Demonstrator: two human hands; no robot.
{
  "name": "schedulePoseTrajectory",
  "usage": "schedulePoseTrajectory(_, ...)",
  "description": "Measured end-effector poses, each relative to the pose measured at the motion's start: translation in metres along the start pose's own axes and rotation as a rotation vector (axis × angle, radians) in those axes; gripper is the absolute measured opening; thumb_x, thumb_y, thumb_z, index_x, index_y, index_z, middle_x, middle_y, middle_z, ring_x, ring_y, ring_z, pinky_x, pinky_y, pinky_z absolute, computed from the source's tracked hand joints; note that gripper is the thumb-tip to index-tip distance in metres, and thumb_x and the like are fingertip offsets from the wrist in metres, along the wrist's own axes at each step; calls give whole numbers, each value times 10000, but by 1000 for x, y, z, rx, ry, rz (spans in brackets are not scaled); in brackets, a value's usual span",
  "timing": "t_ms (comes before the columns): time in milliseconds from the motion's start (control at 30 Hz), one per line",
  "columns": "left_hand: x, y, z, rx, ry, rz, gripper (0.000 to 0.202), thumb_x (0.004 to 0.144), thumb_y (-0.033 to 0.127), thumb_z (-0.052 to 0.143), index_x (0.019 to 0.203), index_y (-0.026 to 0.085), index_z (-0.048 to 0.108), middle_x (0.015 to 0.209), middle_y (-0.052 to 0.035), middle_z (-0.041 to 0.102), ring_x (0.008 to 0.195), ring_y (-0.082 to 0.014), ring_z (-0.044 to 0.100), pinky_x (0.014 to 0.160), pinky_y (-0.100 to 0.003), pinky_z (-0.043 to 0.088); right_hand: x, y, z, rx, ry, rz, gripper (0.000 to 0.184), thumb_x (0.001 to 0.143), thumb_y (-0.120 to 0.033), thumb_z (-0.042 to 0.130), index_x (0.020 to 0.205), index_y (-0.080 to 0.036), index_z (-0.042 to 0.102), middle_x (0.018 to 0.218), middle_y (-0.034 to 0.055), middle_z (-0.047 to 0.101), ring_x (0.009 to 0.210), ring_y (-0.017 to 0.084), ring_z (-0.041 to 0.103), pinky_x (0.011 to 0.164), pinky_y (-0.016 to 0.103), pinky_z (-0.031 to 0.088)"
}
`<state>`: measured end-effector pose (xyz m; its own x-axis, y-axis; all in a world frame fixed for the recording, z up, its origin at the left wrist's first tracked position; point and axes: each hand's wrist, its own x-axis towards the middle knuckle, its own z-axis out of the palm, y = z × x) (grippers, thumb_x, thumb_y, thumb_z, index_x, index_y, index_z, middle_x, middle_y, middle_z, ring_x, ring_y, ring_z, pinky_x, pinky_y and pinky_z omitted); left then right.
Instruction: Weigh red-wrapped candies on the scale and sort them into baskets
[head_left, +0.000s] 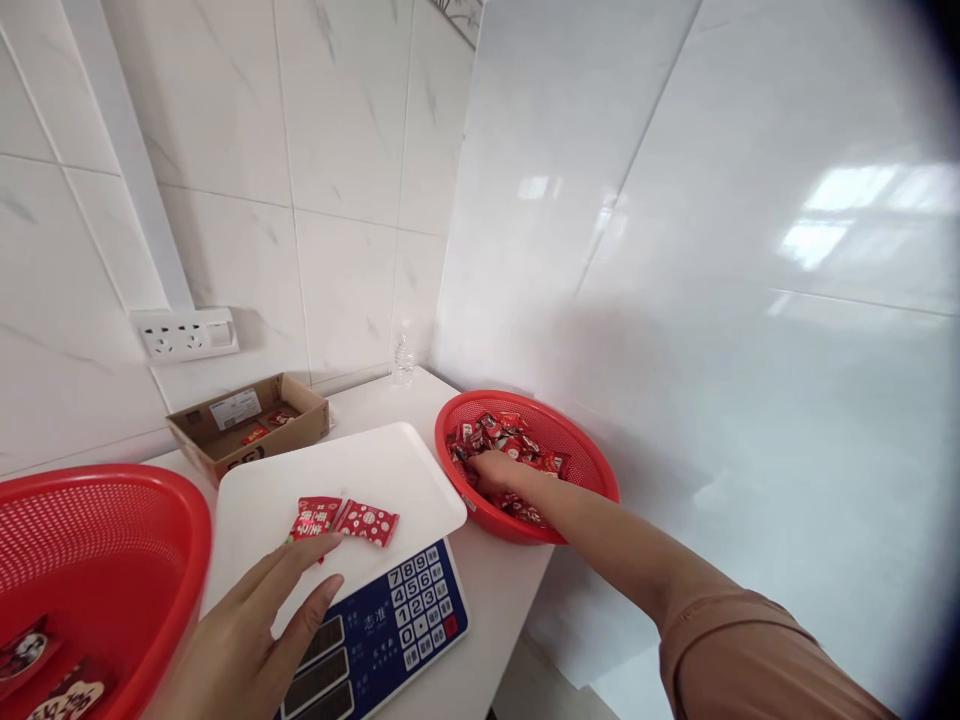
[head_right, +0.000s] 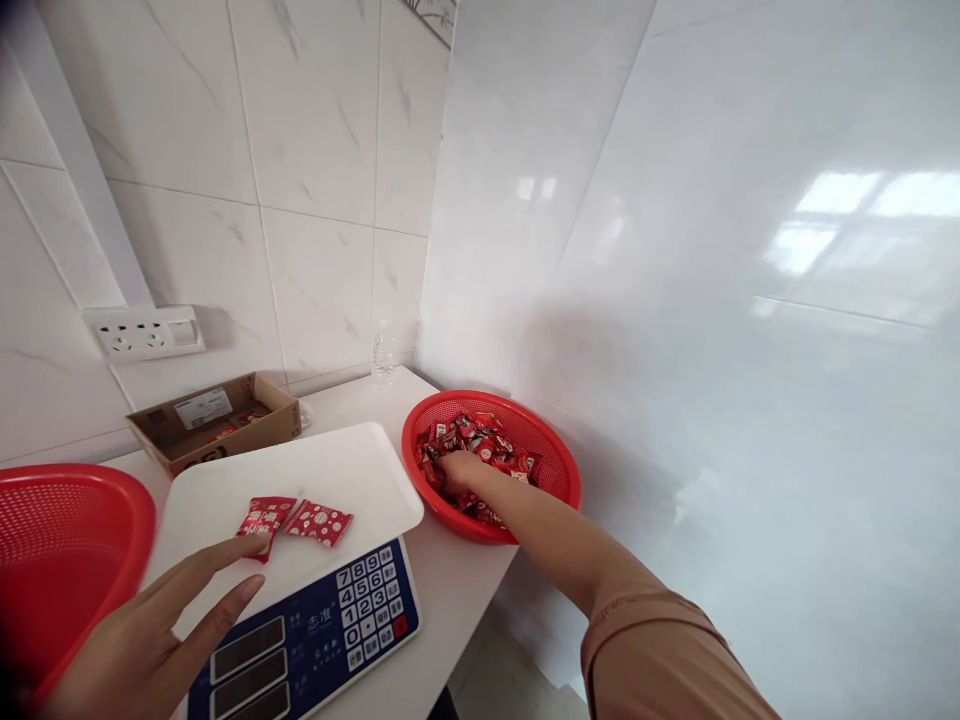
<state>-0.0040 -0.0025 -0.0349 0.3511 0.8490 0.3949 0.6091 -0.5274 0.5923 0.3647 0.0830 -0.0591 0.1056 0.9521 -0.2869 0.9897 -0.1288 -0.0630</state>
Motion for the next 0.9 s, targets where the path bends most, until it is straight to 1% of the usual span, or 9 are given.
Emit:
schedulePoseTrajectory(133,4,9,-3,-54,4,-50,332,846,567,522,1075,379,672,1110,33,748,915,-182,737,606,-170,573,-4,1,-13,122,13,27,309,933,-335,582,1208,-194,591,1237,86,606,1032,212,624,866,422,537)
schedulePoseTrajectory(233,4,18,-4,-104,30,-121,363,828,604,508,1014,356,696,1062,23,763,923,-196,735,600,-184,577,-13,8,-31,284,116,30,312,932,-337,582,1206,-189,591,1236,85,606,1032,215,623,868,426,536)
schedulePoseTrajectory(367,5,20,-3,-131,-11,-188,393,816,629,501,1033,364,695,1105,22,749,989,-210,716,658,-213,585,-35,14,-58,592,269,5,296,919,-342,597,1154,-163,605,1158,76,635,984,208,634,846,420,535)
schedulePoseTrajectory(500,2,21,0,-258,-96,-277,438,807,651,509,1062,341,685,1201,-4,709,1157,-247,632,841,-279,570,-66,-10,-68,961,340,-83,222,837,-331,632,1019,-207,604,961,30,687,912,204,657,833,366,521)
schedulePoseTrajectory(633,-3,35,2,-584,-218,-351,455,845,598,529,1173,297,624,1237,-58,664,1161,-245,602,903,-323,550,-100,-66,-53,1272,237,-239,261,768,-410,610,958,-239,562,800,-10,672,746,183,666,708,335,530)
schedulePoseTrajectory(667,-3,40,3,-695,-208,-350,479,848,586,539,1221,291,590,1222,-70,658,1104,-235,622,880,-330,559,-108,-81,-47,1350,182,-287,266,733,-416,638,917,-242,557,749,-27,654,675,164,647,653,312,519)
schedulePoseTrajectory(733,-3,49,3,-917,-135,-343,553,838,565,577,1307,281,514,1205,-87,643,971,-209,647,791,-326,581,-122,-110,-34,1601,-26,-416,284,657,-361,750,814,-226,555,638,-52,613,562,123,588,569,259,464)
schedulePoseTrajectory(800,-2,57,1,-1080,-46,-372,598,818,527,632,1336,272,477,1155,-85,653,842,-176,657,674,-287,581,-133,-135,-25,1679,-205,-534,287,664,-338,791,794,-221,563,634,-55,621,558,104,580,563,234,438)
schedulePoseTrajectory(900,0,61,-2,-1159,11,-441,484,822,442,668,1240,242,525,894,-29,695,640,-137,661,579,-246,547,-143,-158,-17,1671,-353,-628,247,745,-351,770,841,-236,574,664,-55,630,619,107,611,624,247,469)
